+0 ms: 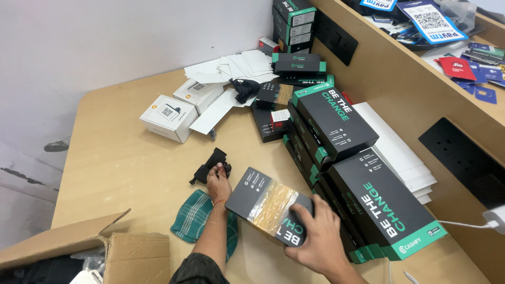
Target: The person organizes various items on a wooden table, including black and white product boxes, papers, and a cloth. They wipe the table surface with a green cloth, stack the boxes, and arrange papers into neat piles. The person also handles a cardboard box and places items inside it.
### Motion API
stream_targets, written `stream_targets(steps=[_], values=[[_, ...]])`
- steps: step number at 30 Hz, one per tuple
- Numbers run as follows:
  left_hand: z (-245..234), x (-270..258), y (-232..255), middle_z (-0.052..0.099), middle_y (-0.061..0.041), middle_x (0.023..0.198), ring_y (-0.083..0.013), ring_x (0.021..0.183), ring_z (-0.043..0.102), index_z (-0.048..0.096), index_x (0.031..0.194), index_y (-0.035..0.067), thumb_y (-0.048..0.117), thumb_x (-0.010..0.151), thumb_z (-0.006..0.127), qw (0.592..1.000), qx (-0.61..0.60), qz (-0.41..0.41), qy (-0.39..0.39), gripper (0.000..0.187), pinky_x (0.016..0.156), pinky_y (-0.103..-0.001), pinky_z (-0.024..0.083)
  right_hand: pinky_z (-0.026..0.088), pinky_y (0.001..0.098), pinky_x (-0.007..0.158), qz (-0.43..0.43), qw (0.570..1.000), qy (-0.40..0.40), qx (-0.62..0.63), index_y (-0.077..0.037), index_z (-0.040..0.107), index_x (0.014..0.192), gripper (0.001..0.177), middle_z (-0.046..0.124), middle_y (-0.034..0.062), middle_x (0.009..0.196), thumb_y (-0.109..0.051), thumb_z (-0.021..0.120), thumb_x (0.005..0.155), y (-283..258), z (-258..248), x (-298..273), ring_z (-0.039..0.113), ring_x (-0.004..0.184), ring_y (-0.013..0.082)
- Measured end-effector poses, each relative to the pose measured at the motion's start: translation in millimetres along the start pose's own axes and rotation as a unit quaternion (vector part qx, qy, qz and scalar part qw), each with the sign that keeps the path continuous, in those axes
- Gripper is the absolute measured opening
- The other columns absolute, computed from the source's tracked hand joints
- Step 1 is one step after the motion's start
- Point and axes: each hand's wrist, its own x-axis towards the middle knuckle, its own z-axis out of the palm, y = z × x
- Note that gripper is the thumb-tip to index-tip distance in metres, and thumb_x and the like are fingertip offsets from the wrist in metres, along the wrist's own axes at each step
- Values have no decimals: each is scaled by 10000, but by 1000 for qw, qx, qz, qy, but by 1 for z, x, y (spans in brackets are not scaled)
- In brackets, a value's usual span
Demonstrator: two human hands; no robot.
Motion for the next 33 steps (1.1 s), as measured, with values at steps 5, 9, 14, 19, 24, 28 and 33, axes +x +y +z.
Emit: stream_targets(steps=[5,9,14,19,24,28,33], values=[[12,-56,60,645,-119,1275,-331,1254,565,657,1244,63,458,998,556,973,-120,176,87,476,1068,-441,450,359,620,1029,-9,984,176,9,-211,572,1335,985,401,336,1385,-389,881,417,-4,-77,-15,413,1254,511],[22,-125,138,565,-146,1423,-326,1386,497,508,1448,131,435,942,685,928,-107,347,-81,616,1195,-469,359,361,640,1037,69,977,191,-57,-238,558,1406,1048,426,350,1388,-450,888,434,29,-131,-28,405,1290,521],[42,-183,195,257,-233,1648,-484,1496,199,343,1566,350,345,769,763,886,33,443,-136,902,1183,-564,189,360,656,1019,206,961,125,-135,-283,582,1424,1090,456,340,1383,-518,921,415,79,-159,-43,374,1359,497],[66,-187,200,228,-240,1686,-488,1509,250,399,1560,381,366,967,629,899,-24,403,-172,636,1210,-538,252,381,656,1010,225,960,117,-121,-284,575,1395,1051,405,380,1377,-540,911,433,105,-151,-42,350,1350,503],[75,-186,195,219,-215,1686,-431,1505,324,374,1561,349,373,1060,470,905,-111,339,-233,511,1181,-458,364,373,660,1003,228,962,84,-122,-264,518,1423,1047,357,358,1387,-643,861,510,105,-136,-35,315,1344,499],[82,-184,193,246,-199,1691,-407,1523,317,336,1592,343,378,1100,391,906,-133,336,-220,496,1202,-443,352,335,705,1009,237,961,74,-121,-265,462,1462,1070,288,330,1460,-714,806,555,105,-131,-27,288,1368,495],[88,-195,187,240,-156,1703,-367,1549,267,251,1626,306,343,1097,337,904,-146,345,-206,537,1230,-436,299,143,818,986,204,969,63,-125,-185,413,1493,1095,86,311,1614,-752,746,618,107,-128,-20,40,1424,549]])
